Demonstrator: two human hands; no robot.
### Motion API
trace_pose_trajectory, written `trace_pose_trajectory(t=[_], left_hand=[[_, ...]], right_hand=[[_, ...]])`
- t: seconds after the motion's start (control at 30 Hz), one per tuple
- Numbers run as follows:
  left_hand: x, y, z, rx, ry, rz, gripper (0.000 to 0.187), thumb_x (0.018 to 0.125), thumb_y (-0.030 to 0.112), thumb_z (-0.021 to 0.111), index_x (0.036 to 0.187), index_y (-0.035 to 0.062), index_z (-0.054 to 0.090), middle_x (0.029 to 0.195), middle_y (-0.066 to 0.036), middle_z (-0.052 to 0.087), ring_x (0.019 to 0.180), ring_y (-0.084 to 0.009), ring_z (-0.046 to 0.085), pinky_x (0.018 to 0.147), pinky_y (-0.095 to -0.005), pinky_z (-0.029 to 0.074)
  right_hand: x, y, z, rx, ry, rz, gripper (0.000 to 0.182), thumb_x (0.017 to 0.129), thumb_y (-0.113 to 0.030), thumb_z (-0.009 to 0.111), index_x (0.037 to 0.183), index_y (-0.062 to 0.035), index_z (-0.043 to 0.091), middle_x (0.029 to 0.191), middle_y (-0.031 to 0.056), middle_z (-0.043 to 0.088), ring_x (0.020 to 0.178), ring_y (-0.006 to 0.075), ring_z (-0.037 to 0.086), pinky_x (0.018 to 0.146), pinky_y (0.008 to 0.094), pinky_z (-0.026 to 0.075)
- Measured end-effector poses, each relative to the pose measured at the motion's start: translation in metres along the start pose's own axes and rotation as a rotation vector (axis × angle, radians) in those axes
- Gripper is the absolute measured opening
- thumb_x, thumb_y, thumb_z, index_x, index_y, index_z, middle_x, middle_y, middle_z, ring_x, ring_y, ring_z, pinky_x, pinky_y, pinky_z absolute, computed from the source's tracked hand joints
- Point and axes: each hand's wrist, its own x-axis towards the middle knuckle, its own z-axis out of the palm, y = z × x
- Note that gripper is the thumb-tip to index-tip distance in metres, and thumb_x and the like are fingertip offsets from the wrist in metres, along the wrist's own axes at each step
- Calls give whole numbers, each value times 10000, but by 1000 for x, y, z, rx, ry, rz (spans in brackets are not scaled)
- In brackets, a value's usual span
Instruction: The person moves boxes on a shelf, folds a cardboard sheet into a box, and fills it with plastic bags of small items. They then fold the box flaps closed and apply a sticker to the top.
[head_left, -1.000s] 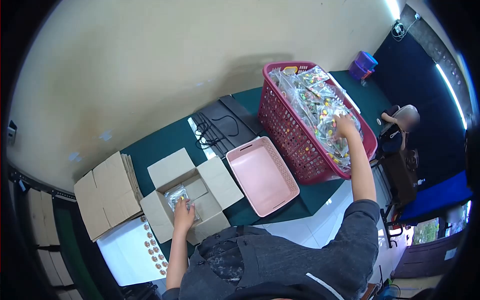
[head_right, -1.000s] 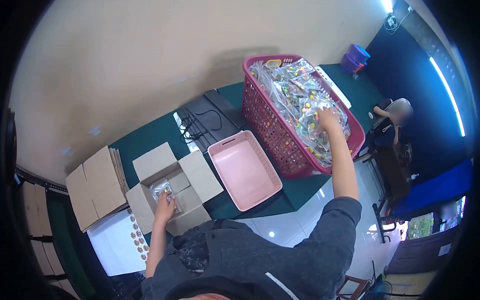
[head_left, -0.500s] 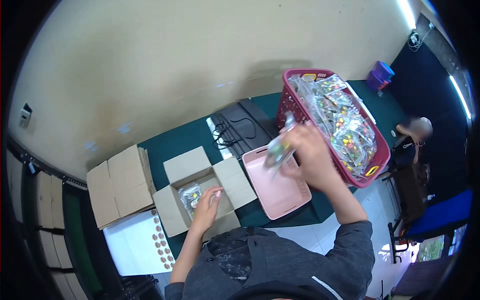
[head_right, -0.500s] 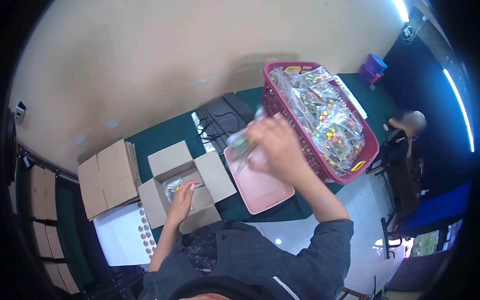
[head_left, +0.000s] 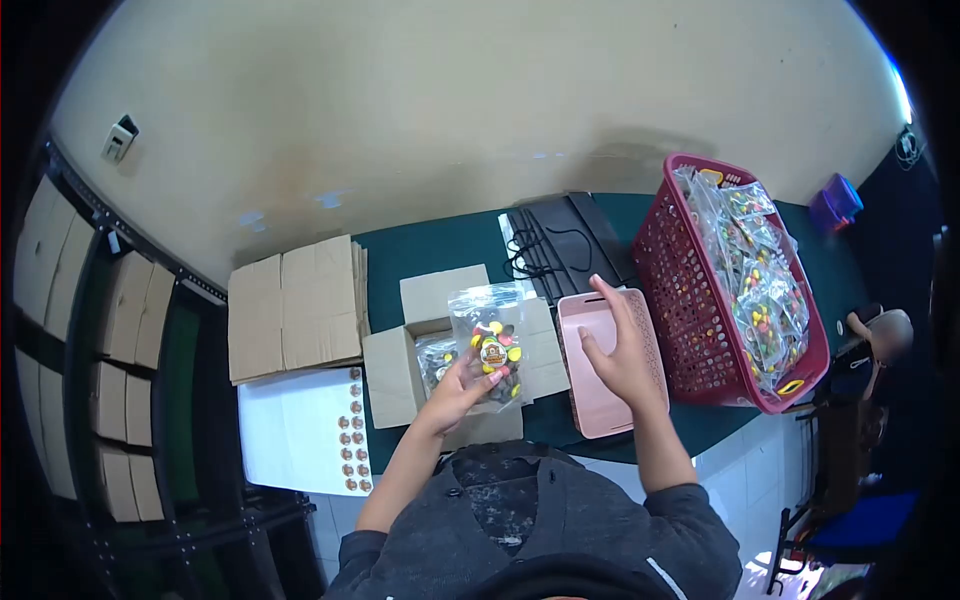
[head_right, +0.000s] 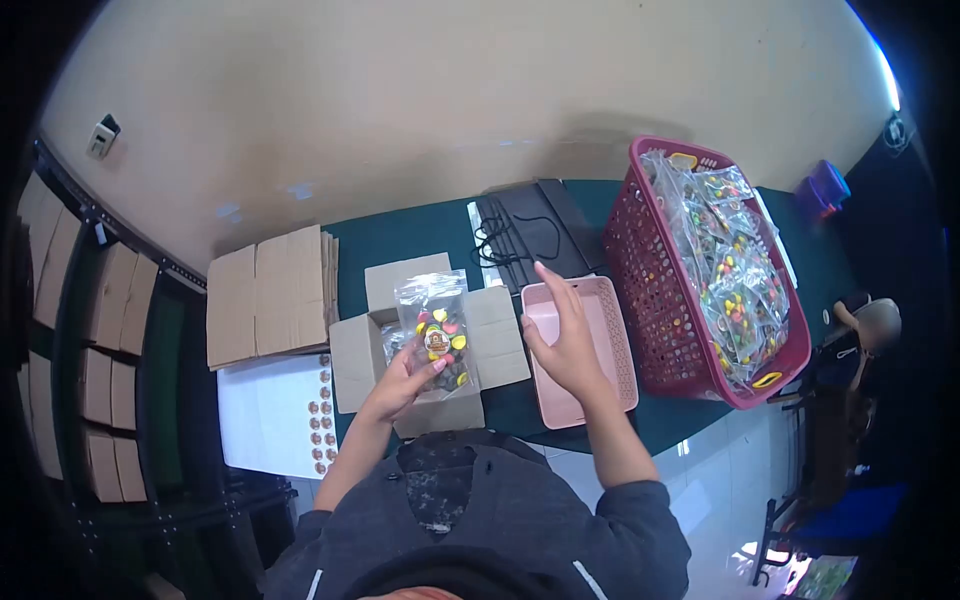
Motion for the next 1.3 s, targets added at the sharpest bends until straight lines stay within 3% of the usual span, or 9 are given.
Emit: trace_pose_trajectory(t=[0.13,0.27,0.33,0.53,0.73,0.8,1.07,1.13,1.3], left_hand=[[1,-10,13,-102,57,-47,584,891,203,587,1379,72,293,1177,-57,527,1038,-118,547,835,-300,496],[7,-26,13,63,158,77,428,949,274,488,1291,29,410,1145,-52,540,980,-111,534,808,-255,452],[6,-22,15,197,178,194,371,959,283,464,1193,-3,493,1077,-52,581,950,-91,539,840,-244,435],[6,-27,17,213,260,204,440,977,319,405,1232,-36,457,1136,-100,557,1056,-136,501,910,-262,388],[-2,-14,23,24,269,92,416,972,332,414,1175,-24,489,1038,-78,580,913,-119,549,788,-254,450],[-3,-8,31,231,301,241,399,964,333,434,1142,-17,505,996,-70,582,859,-107,553,732,-245,463],[-1,-33,11,122,415,212,411,964,337,433,1168,-15,495,1027,-67,566,899,-104,542,767,-245,461],[-8,-13,15,-57,280,87,427,953,322,466,1212,-18,450,1072,-73,544,955,-119,539,805,-247,453],[-5,-15,24,194,211,171,458,900,196,573,1257,-14,377,1101,-81,518,997,-128,529,837,-255,446]], right_hand=[[-19,8,65,743,-75,322,586,826,-163,648,1319,-8,372,1229,144,514,1166,215,476,987,349,366],[-27,-5,95,959,-187,516,491,849,-181,641,1244,26,437,1138,112,559,1051,156,537,892,299,442],[-19,-10,86,1093,-313,529,316,878,-156,608,1125,20,518,1016,57,596,800,68,587,675,197,490],[-16,5,91,1160,-363,456,312,939,-224,503,1125,26,530,1002,69,608,906,118,581,801,277,507],[-19,-14,92,1200,-238,563,354,928,-226,533,1156,44,505,1074,86,591,943,117,575,844,267,456],[-19,-9,97,1184,-250,497,361,920,-225,549,1160,42,512,1066,78,598,949,118,574,854,263,449],[-16,0,94,1387,-304,649,284,910,-186,558,1093,31,563,951,52,628,872,82,575,812,233,445],[-14,-12,91,1293,-274,606,275,908,-174,557,1091,32,563,959,64,629,876,95,586,817,240,453],[-17,-13,93,1282,-178,632,242,901,-151,560,1048,41,575,930,76,643,818,95,597,740,219,467]])
